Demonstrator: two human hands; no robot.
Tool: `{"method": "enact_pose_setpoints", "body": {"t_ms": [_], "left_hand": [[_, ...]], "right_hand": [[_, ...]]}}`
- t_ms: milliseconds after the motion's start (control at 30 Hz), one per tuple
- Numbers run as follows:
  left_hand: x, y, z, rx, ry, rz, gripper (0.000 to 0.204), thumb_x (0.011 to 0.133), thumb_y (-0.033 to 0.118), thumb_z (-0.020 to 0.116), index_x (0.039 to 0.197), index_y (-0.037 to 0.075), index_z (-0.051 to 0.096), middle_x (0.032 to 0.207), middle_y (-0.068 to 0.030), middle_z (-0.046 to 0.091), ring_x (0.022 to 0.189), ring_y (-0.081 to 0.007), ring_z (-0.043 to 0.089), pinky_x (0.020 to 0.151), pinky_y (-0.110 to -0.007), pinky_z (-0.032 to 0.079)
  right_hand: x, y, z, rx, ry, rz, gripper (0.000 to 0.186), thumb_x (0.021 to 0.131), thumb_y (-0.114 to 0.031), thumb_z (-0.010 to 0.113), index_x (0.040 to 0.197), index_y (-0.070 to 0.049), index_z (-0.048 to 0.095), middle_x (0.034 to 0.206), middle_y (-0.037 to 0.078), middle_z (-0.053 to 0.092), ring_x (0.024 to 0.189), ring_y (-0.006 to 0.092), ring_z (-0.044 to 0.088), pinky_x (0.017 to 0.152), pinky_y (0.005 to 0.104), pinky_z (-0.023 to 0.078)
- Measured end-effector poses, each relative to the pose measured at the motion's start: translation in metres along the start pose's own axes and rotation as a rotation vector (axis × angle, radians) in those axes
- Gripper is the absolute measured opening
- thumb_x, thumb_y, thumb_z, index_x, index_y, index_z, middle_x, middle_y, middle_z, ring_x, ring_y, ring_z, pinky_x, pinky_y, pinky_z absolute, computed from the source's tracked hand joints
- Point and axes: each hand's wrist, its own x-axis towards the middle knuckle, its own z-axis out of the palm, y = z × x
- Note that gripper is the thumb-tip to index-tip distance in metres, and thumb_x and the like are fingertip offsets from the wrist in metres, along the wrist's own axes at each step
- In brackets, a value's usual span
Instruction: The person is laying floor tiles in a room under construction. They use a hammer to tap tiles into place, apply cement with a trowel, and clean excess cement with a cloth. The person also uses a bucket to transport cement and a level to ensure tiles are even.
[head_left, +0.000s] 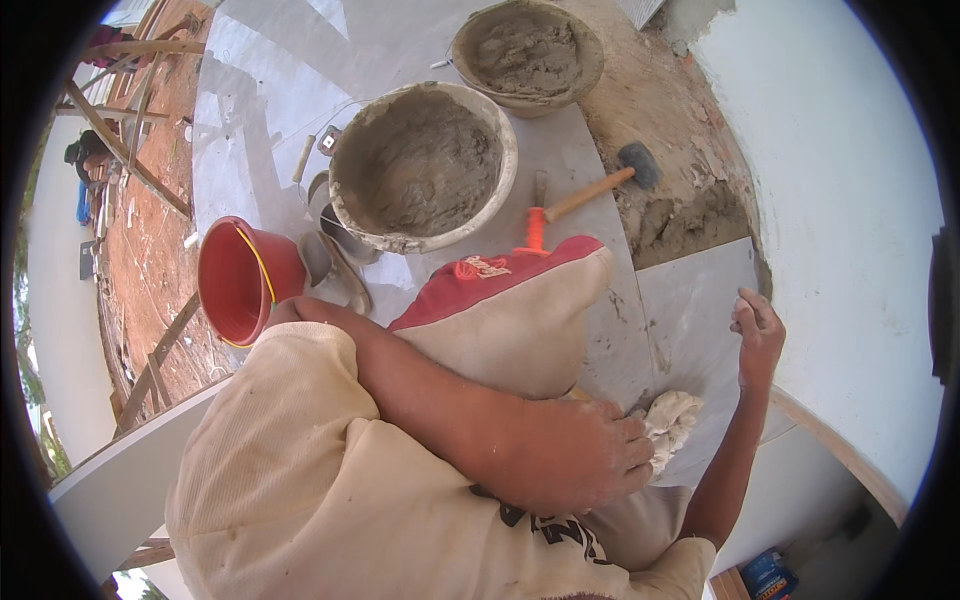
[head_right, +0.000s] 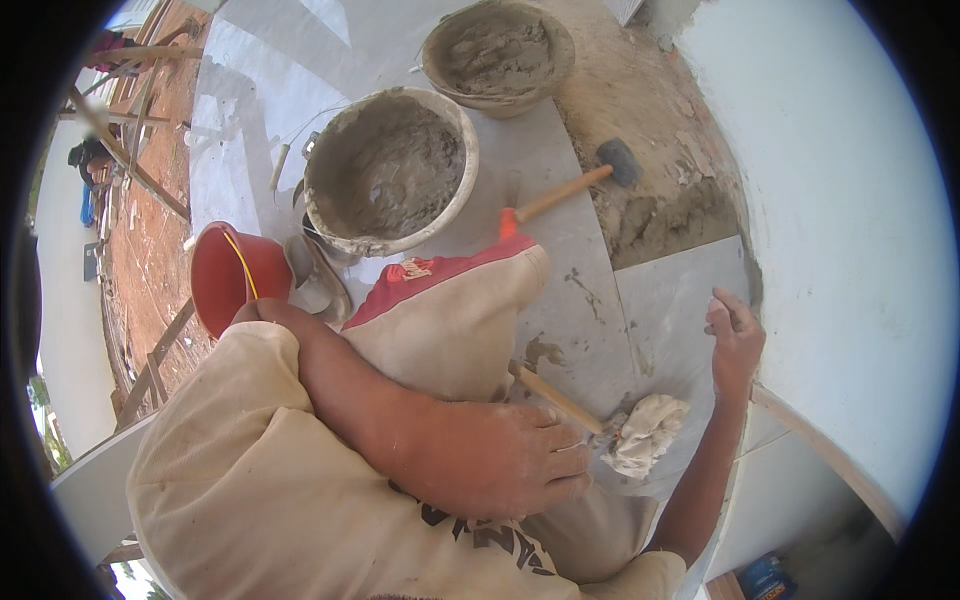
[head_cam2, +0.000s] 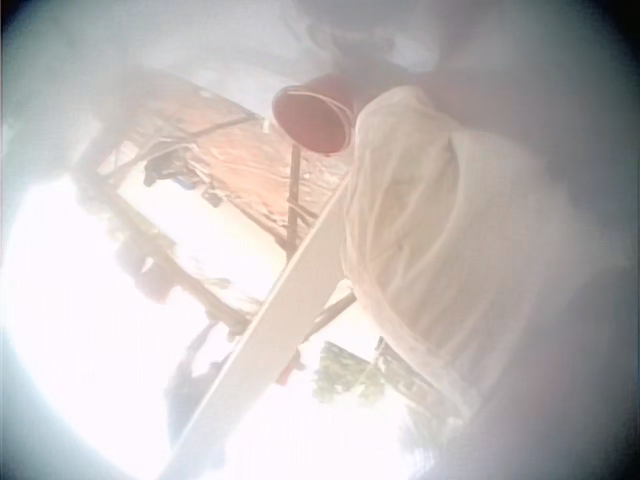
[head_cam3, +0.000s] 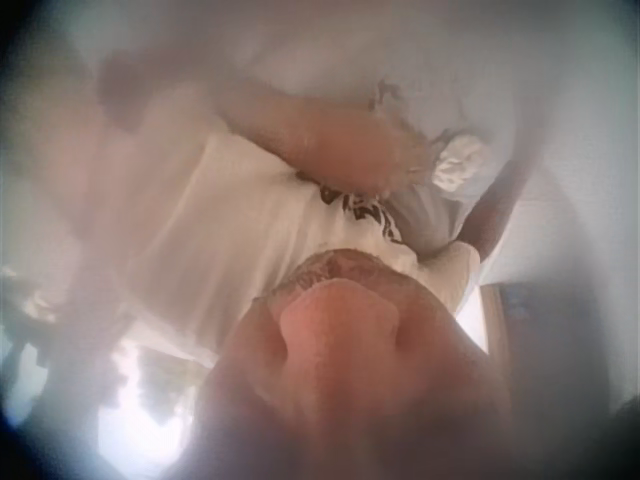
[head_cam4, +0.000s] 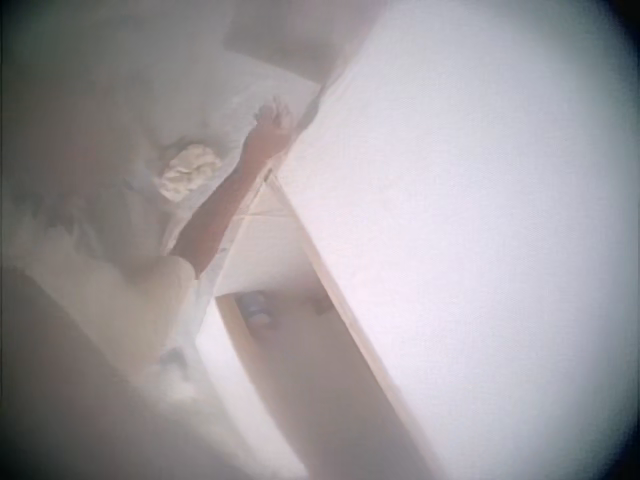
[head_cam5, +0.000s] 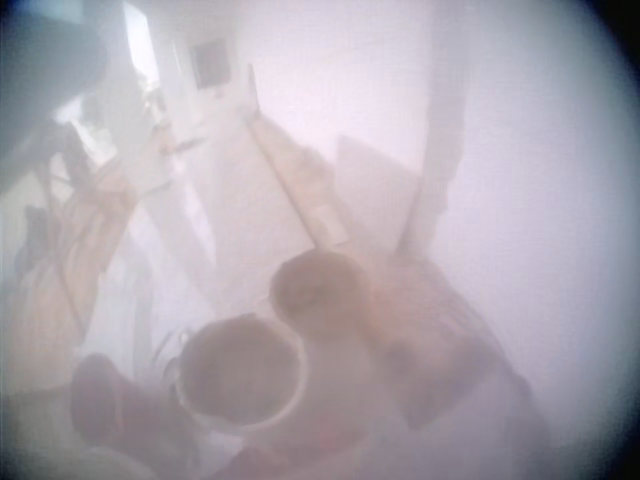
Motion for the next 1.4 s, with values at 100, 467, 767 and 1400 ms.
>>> {"method": "enact_pose_setpoints", "body": {"t_ms": [100, 467, 767, 1400], "left_hand": [[-0.012, 0.001, -0.003, 0.003, 0.094, -0.007, 0.048, 0.082, 0.028, 0.063, 0.112, -0.009, 0.059, 0.102, -0.0151, 0.061, 0.097, -0.0266, 0.06, 0.081, -0.035, 0.049], [-0.056, -0.003, -0.043, 0.01, 0.234, -0.184, 0.035, 0.085, 0.019, 0.055, 0.113, -0.003, 0.058, 0.104, -0.0116, 0.06, 0.099, -0.0235, 0.061, 0.088, -0.035, 0.05], [-0.079, -0.014, -0.06, -0.067, 0.363, -0.259, 0.035, 0.085, 0.019, 0.056, 0.113, -0.002, 0.059, 0.107, -0.0123, 0.062, 0.102, -0.0236, 0.063, 0.091, -0.035, 0.051], [-0.089, -0.019, -0.066, -0.089, 0.434, -0.286, 0.033, 0.082, 0.018, 0.058, 0.108, -0.002, 0.062, 0.102, -0.011, 0.063, 0.097, -0.0226, 0.063, 0.088, -0.034, 0.05]], "right_hand": [[0.033, -0.082, 0.087, -0.128, -0.306, -0.218, 0.025, 0.09, -0.015, 0.066, 0.11, 0.0, 0.071, 0.095, 0.008, 0.072, 0.08, 0.0132, 0.065, 0.074, 0.029, 0.052], [0.049, -0.177, 0.383, -0.374, -0.924, -0.688, 0.021, 0.086, -0.013, 0.059, 0.097, -0.002, 0.074, 0.101, 0.019, 0.071, 0.1, 0.0352, 0.068, 0.09, 0.0447, 0.053], [0.051, -0.151, 0.459, -0.742, -0.999, -0.77, 0.017, 0.084, -0.014, 0.063, 0.095, -0.014, 0.076, 0.102, 0.012, 0.072, 0.101, 0.0328, 0.067, 0.09, 0.0458, 0.053], [0.044, -0.154, 0.487, -0.872, -0.992, -0.96, 0.019, 0.086, -0.011, 0.059, 0.098, -0.009, 0.073, 0.112, 0.018, 0.067, 0.104, 0.0346, 0.067, 0.087, 0.0469, 0.054]]}}
